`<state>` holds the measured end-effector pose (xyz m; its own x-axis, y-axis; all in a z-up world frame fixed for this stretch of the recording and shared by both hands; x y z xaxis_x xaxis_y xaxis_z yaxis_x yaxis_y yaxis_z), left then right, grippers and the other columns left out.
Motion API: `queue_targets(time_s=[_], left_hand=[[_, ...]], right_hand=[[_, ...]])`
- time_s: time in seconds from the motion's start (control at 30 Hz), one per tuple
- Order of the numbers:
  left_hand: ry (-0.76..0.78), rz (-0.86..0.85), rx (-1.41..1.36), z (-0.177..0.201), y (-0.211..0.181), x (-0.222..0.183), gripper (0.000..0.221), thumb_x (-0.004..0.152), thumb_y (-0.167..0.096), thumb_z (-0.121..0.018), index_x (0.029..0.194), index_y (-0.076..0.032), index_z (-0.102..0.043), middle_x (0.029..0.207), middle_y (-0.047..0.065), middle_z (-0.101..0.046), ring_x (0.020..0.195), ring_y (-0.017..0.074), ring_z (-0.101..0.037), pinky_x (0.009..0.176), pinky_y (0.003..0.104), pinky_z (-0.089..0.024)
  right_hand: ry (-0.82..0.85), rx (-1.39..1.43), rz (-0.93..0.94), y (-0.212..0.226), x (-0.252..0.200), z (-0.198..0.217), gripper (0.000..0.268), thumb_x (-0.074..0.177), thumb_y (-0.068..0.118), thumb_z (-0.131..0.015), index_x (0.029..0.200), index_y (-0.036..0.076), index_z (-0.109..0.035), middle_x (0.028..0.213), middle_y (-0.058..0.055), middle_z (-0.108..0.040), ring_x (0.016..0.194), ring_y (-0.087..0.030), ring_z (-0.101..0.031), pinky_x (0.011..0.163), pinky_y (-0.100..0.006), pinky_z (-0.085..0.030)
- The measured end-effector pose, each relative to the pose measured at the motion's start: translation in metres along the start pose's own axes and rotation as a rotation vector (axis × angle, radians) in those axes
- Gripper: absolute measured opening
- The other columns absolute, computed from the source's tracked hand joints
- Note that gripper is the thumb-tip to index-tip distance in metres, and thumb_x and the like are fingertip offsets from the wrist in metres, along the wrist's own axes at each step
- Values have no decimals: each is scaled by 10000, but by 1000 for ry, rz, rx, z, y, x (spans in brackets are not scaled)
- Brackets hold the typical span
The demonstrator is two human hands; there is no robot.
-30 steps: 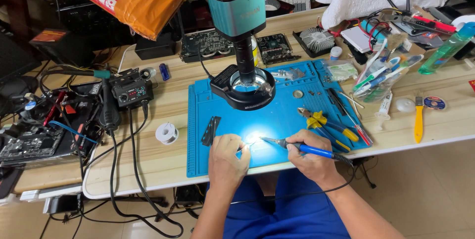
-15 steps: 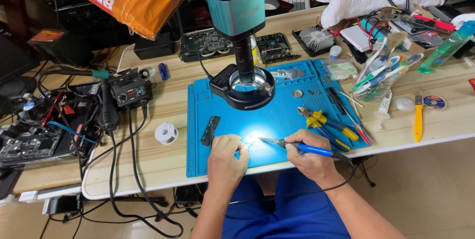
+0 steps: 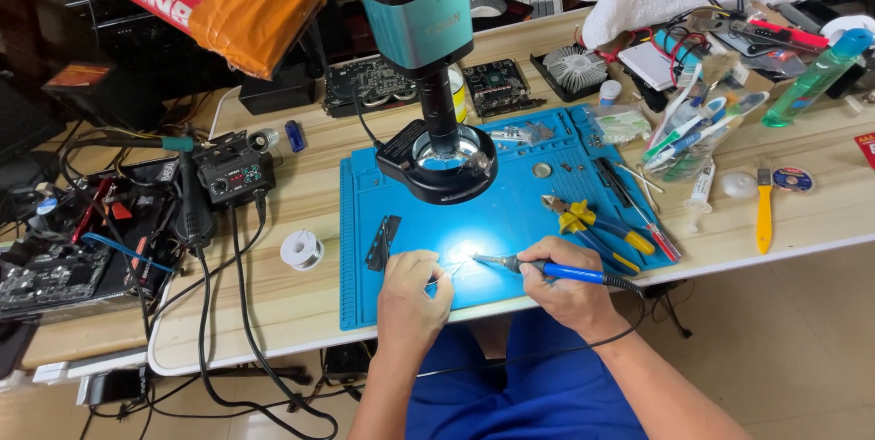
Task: Applying flux to a circuit board and soldering components under a digital microscope
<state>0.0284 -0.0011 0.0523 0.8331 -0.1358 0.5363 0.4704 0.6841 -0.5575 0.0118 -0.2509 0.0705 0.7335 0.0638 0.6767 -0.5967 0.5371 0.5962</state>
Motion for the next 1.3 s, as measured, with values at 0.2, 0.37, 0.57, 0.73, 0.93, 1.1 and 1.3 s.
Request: queue_targets(time_s=[0.2, 0.37, 0.57, 0.73, 0.93, 1.1, 1.3], left_hand=[[4, -10, -15, 3, -3, 1, 132, 888, -68, -702, 771, -116, -661, 1089, 82, -786, 1081, 288, -676, 893, 394, -580], [18, -5, -36, 5, -4, 2, 137, 877, -52, -714, 771, -123, -662, 1083, 77, -784, 1093, 281, -676, 901, 385, -570], [24, 10, -49, 7, -6, 2, 135, 882, -54, -703, 779, -129, -660, 1062, 69, -784, 1115, 275, -687, 886, 375, -571], [26, 37, -50, 8, -6, 3, 112, 905, -58, -678, 808, -114, -688, 1087, 79, -802, 1109, 268, -691, 848, 359, -583], [39, 78, -47, 8, -5, 3, 156, 900, -67, -649, 759, -131, -632, 1045, 62, -802, 1127, 257, -699, 664, 334, -567], [-39, 1, -26, 5, -2, 0, 106, 874, -37, -661, 790, -100, -645, 1041, 93, -792, 1058, 293, -697, 877, 398, -573], [-178, -105, -35, 5, 5, 1, 108, 854, -38, -753, 789, -109, -703, 926, 63, -770, 948, 278, -748, 929, 368, -610]], right_hand=[[-13, 3, 19, 2, 1, 0, 83, 909, 90, -699, 956, 64, -762, 844, -56, -783, 679, -192, -721, 604, -307, -586], [-30, 0, 65, 6, 3, 0, 74, 908, 66, -693, 947, 61, -755, 853, -53, -780, 683, -188, -717, 612, -302, -587], [-22, 42, 25, 7, 3, 2, 93, 916, 86, -681, 956, 60, -761, 862, -54, -787, 697, -184, -727, 624, -299, -594], [-19, 48, -80, -14, -6, 4, 152, 935, 171, -681, 991, 69, -779, 872, -55, -798, 700, -187, -719, 625, -320, -583], [-58, 78, -168, -19, -8, 8, 165, 944, 196, -675, 978, 77, -784, 875, -46, -788, 749, -179, -720, 669, -321, -580], [-70, 84, -287, -19, -11, 12, 226, 981, 296, -692, 956, 97, -796, 827, -38, -774, 691, -165, -696, 603, -333, -552], [-115, 150, -261, -28, -11, 15, 78, 933, 130, -787, 981, 116, -846, 605, 11, -631, 575, -63, -546, 581, -256, -525]])
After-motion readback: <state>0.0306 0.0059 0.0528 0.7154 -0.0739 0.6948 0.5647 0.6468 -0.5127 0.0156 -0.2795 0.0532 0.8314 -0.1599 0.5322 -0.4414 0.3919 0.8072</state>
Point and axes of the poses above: each hand's wrist, its own x-axis towards the middle knuckle, its own z-axis out of the back of the hand, y = z × x, the point moved 5 cm from there along x, towards the middle knuckle
